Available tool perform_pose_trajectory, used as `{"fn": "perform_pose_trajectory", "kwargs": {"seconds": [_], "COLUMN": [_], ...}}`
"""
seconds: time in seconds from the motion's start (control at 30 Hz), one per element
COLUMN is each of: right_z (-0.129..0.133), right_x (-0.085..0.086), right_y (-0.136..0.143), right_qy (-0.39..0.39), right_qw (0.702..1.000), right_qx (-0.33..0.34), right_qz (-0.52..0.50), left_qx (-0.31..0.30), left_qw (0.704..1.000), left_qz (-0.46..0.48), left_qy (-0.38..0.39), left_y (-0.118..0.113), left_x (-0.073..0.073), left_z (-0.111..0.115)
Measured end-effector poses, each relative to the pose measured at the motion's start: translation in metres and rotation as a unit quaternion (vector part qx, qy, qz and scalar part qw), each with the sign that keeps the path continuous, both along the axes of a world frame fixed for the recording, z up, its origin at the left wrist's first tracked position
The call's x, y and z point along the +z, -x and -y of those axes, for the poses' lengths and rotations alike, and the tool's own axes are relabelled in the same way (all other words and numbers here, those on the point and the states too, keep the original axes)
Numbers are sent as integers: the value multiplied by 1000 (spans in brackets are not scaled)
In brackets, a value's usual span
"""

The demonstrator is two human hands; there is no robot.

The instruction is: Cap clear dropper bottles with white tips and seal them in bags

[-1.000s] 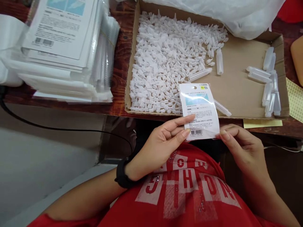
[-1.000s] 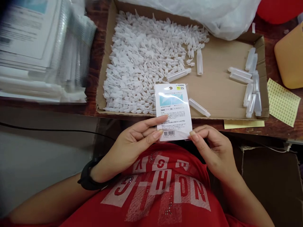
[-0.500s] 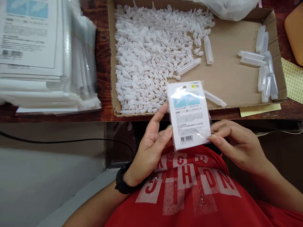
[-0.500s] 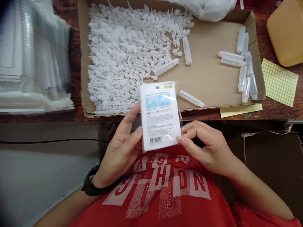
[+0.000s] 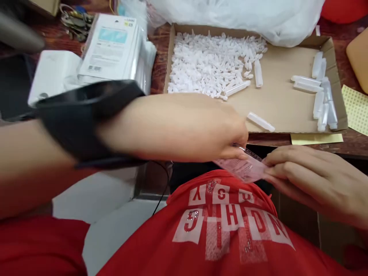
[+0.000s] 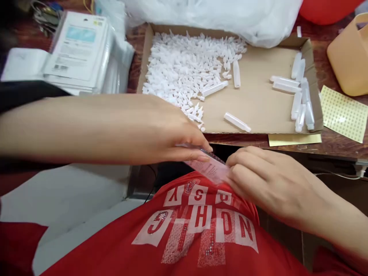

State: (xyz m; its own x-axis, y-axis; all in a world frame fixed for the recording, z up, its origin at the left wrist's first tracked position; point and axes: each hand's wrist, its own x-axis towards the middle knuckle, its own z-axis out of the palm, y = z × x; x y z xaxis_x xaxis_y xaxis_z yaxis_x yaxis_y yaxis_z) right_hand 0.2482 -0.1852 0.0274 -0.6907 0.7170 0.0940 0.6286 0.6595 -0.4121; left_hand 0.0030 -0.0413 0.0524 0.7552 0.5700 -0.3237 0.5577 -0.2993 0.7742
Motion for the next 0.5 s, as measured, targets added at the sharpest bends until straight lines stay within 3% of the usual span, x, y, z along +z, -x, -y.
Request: {"fn": "perform_pose_trajectory", "kwargs": {"seconds": [0.07,0.1,0.2,0.27,0.37,0.5], "right_z": [6,9,21,27,30,31], "right_x": [-7,-13,-30,-39,-42,-38], "right_y": [-11,-17,-27,-26,-19,-11], "right_qy": [16,36,130,178,207,266], "right_qw": [993,978,900,876,874,868], "right_qx": [-107,-181,-339,-355,-347,-298], "right_qz": [-53,-101,-242,-274,-270,-294], "left_qx": [-119,-146,-49,7,49,24], "left_qw": [992,989,993,979,938,921], "left_qz": [-31,-23,49,84,109,131], "left_qy": [14,17,95,188,325,367], "left_y": [-8,-9,-4,0,1,-6], "left_x": [-12,-20,-39,-47,-48,-39], "left_z": [-3,-2,10,22,36,36]}}
